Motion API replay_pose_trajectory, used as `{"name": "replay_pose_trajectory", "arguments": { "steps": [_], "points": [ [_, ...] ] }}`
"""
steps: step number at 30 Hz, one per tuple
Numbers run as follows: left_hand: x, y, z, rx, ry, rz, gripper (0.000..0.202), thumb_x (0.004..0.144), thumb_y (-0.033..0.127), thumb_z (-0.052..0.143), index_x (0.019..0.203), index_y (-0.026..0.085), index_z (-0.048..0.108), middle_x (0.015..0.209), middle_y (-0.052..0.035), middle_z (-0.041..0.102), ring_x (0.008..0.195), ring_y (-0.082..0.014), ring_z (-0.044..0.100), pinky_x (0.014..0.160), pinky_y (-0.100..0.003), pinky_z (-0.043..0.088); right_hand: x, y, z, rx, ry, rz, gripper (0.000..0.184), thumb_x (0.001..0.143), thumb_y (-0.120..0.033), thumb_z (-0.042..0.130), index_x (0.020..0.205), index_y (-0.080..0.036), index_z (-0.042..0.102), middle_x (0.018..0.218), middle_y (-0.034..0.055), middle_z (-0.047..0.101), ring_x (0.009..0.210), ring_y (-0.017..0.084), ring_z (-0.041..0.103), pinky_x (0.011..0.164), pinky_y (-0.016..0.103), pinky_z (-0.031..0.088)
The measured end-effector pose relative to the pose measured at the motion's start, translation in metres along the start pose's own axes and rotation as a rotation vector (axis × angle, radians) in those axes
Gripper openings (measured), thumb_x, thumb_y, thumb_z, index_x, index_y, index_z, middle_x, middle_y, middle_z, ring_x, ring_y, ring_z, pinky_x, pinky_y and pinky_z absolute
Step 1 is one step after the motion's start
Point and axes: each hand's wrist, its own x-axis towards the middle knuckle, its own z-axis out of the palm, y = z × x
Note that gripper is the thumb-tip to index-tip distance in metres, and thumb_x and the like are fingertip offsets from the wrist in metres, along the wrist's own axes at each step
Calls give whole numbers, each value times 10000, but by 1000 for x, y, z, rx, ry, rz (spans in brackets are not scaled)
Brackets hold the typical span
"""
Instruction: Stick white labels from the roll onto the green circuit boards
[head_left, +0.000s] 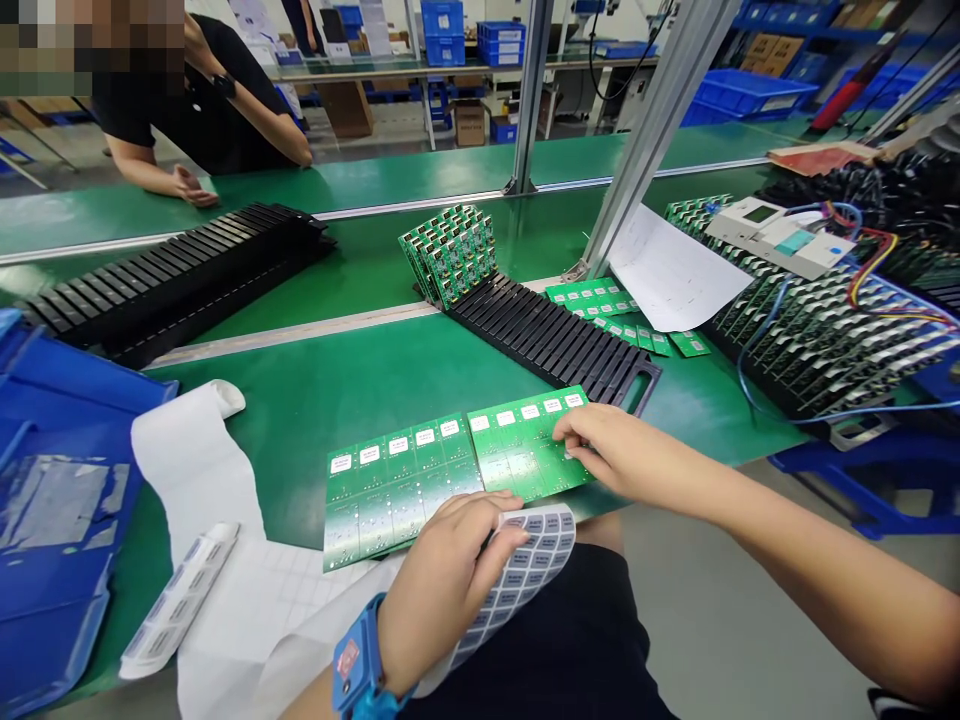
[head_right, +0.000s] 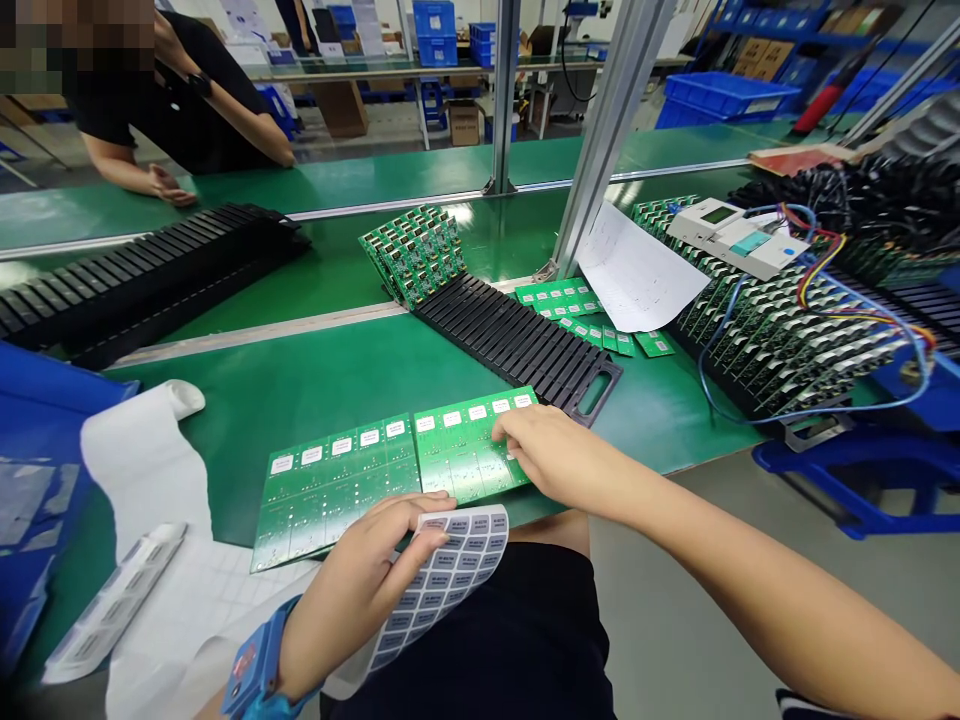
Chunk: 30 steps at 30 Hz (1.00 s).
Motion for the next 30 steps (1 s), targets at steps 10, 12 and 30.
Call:
{"name": "replay_pose_trajectory", "arguments": {
  "steps": [10, 12, 30],
  "points": [
    [-7, -2, -1, -183, 176, -31, 138, 901, 235, 451, 822, 203, 559, 977, -26, 674, 976, -150, 605, 832, -258, 466, -23, -51, 18, 341, 242, -2, 256, 808, -234, 599, 1055, -222, 530, 1041, 59, 558, 981, 185, 539, 832, 336, 464],
    [-10, -4, -3, -204, 208, -9, 143, 894, 223, 463, 810, 201, 577, 947, -25, 684, 957, -153, 612, 827, -259, 467, -18, -63, 18, 502, 139, 78, 157, 782, -282, 636, 918, -223, 586, 865, 11, 588, 810, 147, 572, 711, 283, 477],
    [-13, -5, -1, -487, 355, -246, 89, 797, 251, 620, 812, 232, 705, 805, 18, 722, 742, -120, 652, 666, -178, 494, -11, -68, 23, 558, 131, 108, 343, 789, -287, 634, 1120, -246, 555, 866, 7, 611, 789, 136, 568, 745, 296, 471]
  ]
}}
